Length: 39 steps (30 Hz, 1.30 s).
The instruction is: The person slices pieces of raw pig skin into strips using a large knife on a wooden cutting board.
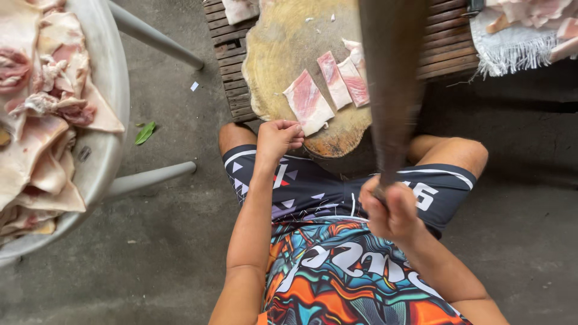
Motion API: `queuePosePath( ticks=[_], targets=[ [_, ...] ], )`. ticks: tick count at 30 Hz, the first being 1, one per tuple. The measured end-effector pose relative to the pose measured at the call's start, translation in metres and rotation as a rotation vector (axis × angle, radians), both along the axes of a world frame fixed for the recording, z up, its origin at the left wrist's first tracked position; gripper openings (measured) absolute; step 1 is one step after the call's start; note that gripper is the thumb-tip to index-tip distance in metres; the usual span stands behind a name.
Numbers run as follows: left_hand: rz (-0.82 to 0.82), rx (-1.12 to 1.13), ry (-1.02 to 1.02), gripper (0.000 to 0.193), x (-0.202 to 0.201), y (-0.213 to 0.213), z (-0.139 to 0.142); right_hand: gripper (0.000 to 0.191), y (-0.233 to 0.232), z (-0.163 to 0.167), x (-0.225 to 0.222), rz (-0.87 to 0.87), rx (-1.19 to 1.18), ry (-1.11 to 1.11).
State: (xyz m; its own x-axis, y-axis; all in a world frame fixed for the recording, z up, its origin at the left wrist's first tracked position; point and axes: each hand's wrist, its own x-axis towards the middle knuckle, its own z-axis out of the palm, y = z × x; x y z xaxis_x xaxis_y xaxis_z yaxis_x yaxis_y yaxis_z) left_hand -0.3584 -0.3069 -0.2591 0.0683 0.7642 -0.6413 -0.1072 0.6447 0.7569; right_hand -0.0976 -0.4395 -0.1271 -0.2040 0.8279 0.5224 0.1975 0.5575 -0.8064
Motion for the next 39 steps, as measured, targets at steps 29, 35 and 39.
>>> queuePosePath(
  ticks=[29,35,39],
  targets=[
    [-0.508,0.164,1.256,0.104,0.2,0.105,0.072,0.069,0.022,-0.082,0.065,-0.168,-0.575,0.592],
    [-0.386,0.329,1.197,0.097,0.146,0.1,0.039,0.07,0.04,-0.087,0.066,-0.172,-0.737,0.625],
    [-0.317,0.406,1.172,0.074,0.115,0.11,0.044,0.071,0.063,-0.095,0.056,-0.112,-0.893,0.616]
  ],
)
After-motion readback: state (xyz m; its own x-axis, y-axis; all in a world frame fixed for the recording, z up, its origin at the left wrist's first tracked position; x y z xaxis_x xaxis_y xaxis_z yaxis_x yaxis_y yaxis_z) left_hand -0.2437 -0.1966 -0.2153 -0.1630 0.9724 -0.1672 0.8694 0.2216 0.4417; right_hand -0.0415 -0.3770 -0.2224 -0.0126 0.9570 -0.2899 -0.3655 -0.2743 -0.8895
